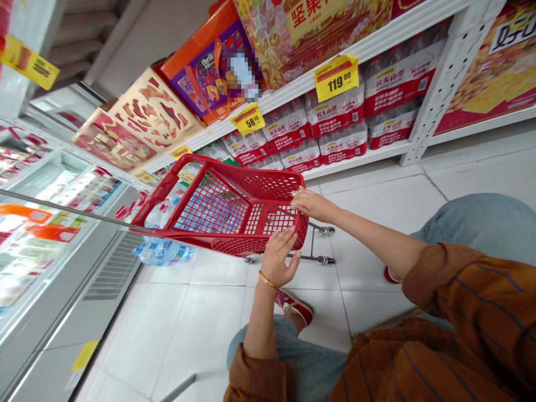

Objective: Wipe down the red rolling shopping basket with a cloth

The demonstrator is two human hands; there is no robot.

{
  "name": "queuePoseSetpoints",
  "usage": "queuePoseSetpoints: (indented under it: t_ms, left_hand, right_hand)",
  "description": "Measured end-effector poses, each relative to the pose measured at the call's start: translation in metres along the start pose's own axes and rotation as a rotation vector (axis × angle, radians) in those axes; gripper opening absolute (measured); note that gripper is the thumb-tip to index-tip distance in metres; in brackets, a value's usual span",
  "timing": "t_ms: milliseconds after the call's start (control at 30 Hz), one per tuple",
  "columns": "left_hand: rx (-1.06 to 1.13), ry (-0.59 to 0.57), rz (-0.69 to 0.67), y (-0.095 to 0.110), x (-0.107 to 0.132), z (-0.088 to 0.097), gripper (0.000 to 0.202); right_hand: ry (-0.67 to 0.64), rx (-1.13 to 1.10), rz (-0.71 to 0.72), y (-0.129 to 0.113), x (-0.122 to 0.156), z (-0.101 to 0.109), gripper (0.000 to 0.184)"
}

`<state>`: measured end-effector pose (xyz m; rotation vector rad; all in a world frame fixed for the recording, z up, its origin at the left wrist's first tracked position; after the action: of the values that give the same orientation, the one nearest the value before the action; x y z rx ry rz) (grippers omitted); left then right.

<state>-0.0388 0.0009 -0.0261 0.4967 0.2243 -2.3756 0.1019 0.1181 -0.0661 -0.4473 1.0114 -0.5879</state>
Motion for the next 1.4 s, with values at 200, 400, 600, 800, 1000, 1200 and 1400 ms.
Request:
queuePoseSetpoints:
  t_ms: [200, 400, 600, 800, 1000, 1200, 1400]
  left_hand:
    - [-0.015, 0.009, 0.001, 0.001, -0.001, 0.001, 0.041]
    - [-0.022, 0.022, -0.008, 0.002, -0.002, 0.002, 0.038]
    - [-0.057, 0.036, -0.01, 0.0, -0.002, -0.002, 0.038]
    - [-0.044, 0.083, -0.052, 0.003, -0.003, -0.003, 0.036]
    - [-0.042, 0.117, -0.07, 0.008, -0.002, -0.004, 0.034]
    - [-0.03, 0.122, -0.07, 0.007, 0.0, -0.007, 0.029]
    - [0.022, 0.113, -0.08, -0.003, 0.004, -0.003, 0.031]
  right_hand:
    - [-0.022, 0.013, -0.023, 0.007, -0.005, 0.007, 0.049]
    - [-0.072, 0.035, -0.042, 0.025, -0.017, 0.02, 0.044]
    - [-0.094, 0.08, -0.043, 0.034, -0.024, 0.027, 0.037]
    - [-0.08, 0.103, -0.061, 0.03, -0.017, 0.031, 0.038]
    - [-0.028, 0.119, -0.051, 0.029, -0.007, 0.037, 0.039]
    - [0.041, 0.126, -0.079, 0.027, 0.002, 0.04, 0.041]
    - [0.058, 0.138, -0.072, 0.024, 0.001, 0.034, 0.041]
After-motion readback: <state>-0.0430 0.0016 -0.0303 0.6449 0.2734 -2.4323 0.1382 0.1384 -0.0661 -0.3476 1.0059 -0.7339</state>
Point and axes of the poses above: each hand's wrist, its own x-axis away from the middle knuckle, its own z-axis out of the back of the hand, y = z × x, the point moved 7 cm from there along -x, towards the middle knuckle, and after that the axes turned 15 degrees about -x, right-handed, at the moved point
